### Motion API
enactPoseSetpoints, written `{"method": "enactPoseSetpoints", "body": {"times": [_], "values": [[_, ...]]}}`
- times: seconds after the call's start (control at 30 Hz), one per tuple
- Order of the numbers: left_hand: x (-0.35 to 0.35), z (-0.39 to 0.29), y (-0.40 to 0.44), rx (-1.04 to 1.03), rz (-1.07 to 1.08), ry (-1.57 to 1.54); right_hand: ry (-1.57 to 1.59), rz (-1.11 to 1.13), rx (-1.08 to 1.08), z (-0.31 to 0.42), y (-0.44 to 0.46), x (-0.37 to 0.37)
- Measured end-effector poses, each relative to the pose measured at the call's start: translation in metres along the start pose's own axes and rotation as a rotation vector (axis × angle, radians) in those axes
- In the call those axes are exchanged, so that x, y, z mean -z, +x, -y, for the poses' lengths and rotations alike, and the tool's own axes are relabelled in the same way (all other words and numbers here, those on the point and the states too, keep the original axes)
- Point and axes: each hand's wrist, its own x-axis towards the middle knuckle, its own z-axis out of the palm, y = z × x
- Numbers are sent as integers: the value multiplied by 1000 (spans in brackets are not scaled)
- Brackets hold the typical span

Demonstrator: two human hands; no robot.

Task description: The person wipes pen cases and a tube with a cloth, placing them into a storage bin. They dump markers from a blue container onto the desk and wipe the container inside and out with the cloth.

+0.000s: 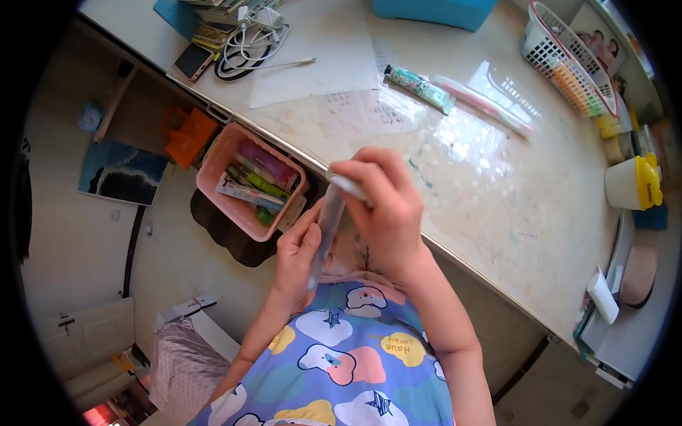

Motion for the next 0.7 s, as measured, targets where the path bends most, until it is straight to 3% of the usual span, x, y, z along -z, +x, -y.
{"method": "enactPoseSetpoints", "body": {"times": [0.2,0.3,0.4,0.6,0.7], "values": [[-4,-18,-1,115,51,-306,74,-45,-20,5,-6,-8],[5,-7,2,45,235,-345,172,-9,-156,-1,-11,-2],[5,-5,1,192,176,-487,188,117,-242,-7,-17,7],[5,0,5,194,238,-569,271,-21,-245,-3,-18,-3],[10,2,6,248,151,-477,227,53,-164,-3,-30,-9]]}}
